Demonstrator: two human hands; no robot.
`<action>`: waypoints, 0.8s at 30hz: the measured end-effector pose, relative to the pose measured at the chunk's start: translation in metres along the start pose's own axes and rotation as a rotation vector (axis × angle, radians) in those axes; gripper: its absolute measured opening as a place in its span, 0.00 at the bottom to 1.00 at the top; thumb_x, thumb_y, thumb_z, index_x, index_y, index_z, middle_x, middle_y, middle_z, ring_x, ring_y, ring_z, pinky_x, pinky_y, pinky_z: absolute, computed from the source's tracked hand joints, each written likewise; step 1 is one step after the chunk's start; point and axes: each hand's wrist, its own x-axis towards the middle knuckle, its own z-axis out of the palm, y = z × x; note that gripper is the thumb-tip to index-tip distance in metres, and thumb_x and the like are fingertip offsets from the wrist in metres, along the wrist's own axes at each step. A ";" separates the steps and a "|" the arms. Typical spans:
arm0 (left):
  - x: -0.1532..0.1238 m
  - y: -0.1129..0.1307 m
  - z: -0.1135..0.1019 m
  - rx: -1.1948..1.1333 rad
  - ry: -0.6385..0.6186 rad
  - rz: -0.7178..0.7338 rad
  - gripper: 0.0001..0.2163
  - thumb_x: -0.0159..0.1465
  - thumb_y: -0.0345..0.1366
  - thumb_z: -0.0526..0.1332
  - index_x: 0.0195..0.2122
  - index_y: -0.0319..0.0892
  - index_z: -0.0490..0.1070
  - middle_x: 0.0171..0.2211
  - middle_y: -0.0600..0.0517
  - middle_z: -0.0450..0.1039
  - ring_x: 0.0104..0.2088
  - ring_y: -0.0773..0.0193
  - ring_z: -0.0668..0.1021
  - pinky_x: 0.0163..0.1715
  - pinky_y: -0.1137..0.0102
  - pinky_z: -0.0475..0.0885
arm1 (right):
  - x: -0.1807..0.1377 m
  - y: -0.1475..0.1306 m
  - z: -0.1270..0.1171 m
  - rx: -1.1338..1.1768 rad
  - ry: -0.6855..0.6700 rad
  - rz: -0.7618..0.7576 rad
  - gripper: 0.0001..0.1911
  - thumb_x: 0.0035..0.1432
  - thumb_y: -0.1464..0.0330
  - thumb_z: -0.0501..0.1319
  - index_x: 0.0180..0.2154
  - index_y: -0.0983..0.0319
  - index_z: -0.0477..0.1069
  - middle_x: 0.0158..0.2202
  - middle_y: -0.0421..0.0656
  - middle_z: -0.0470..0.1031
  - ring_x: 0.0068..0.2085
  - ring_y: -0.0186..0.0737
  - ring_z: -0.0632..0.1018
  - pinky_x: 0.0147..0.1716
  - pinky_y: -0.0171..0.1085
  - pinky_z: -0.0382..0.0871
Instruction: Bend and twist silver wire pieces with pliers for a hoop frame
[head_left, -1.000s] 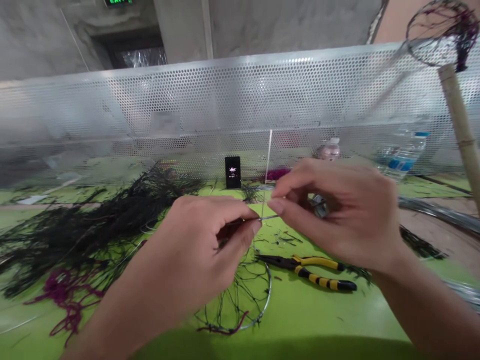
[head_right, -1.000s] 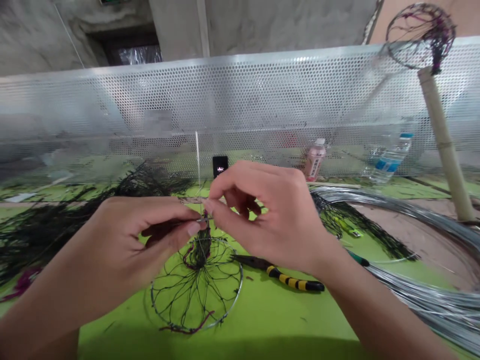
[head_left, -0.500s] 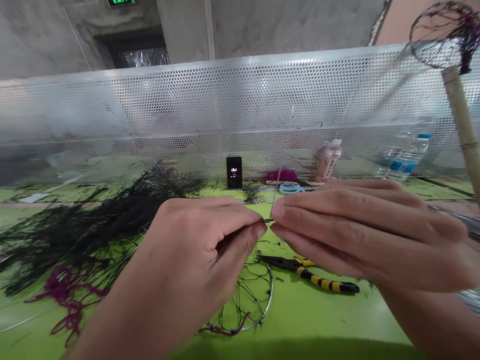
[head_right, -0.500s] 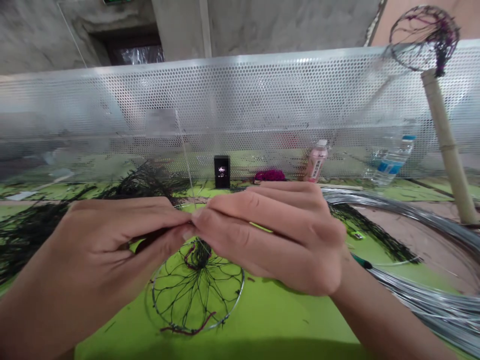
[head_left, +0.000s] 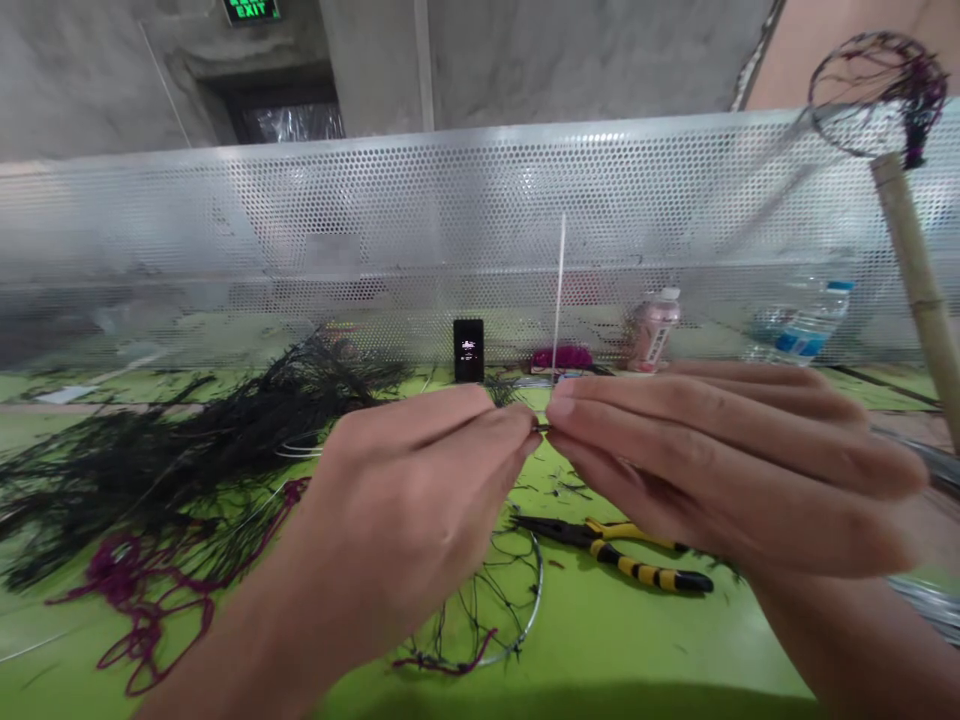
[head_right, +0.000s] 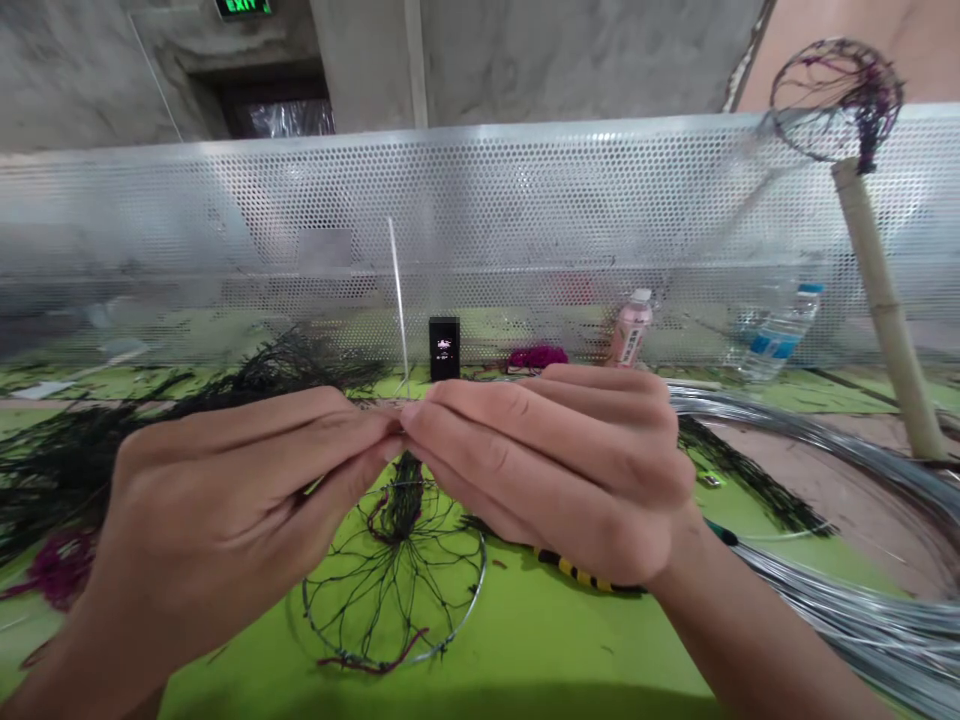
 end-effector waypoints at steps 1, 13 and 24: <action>0.000 0.000 0.001 0.026 0.009 0.013 0.09 0.71 0.25 0.61 0.32 0.38 0.74 0.28 0.54 0.76 0.28 0.68 0.78 0.25 0.69 0.69 | -0.001 0.000 0.001 -0.012 0.009 -0.007 0.05 0.58 0.73 0.72 0.38 0.62 0.81 0.33 0.43 0.86 0.29 0.38 0.84 0.27 0.35 0.82; -0.001 -0.004 0.011 0.125 0.092 0.127 0.05 0.69 0.23 0.64 0.34 0.35 0.72 0.33 0.49 0.77 0.33 0.64 0.80 0.36 0.68 0.79 | -0.006 -0.002 -0.003 0.097 -0.151 0.195 0.04 0.63 0.74 0.67 0.41 0.64 0.79 0.33 0.41 0.83 0.31 0.35 0.82 0.27 0.37 0.74; 0.002 -0.003 0.010 0.118 -0.027 0.109 0.08 0.70 0.24 0.61 0.32 0.34 0.75 0.27 0.51 0.75 0.29 0.65 0.77 0.30 0.68 0.73 | 0.004 -0.002 -0.006 0.540 -0.464 0.656 0.09 0.69 0.72 0.59 0.35 0.61 0.74 0.25 0.33 0.70 0.24 0.27 0.67 0.22 0.33 0.59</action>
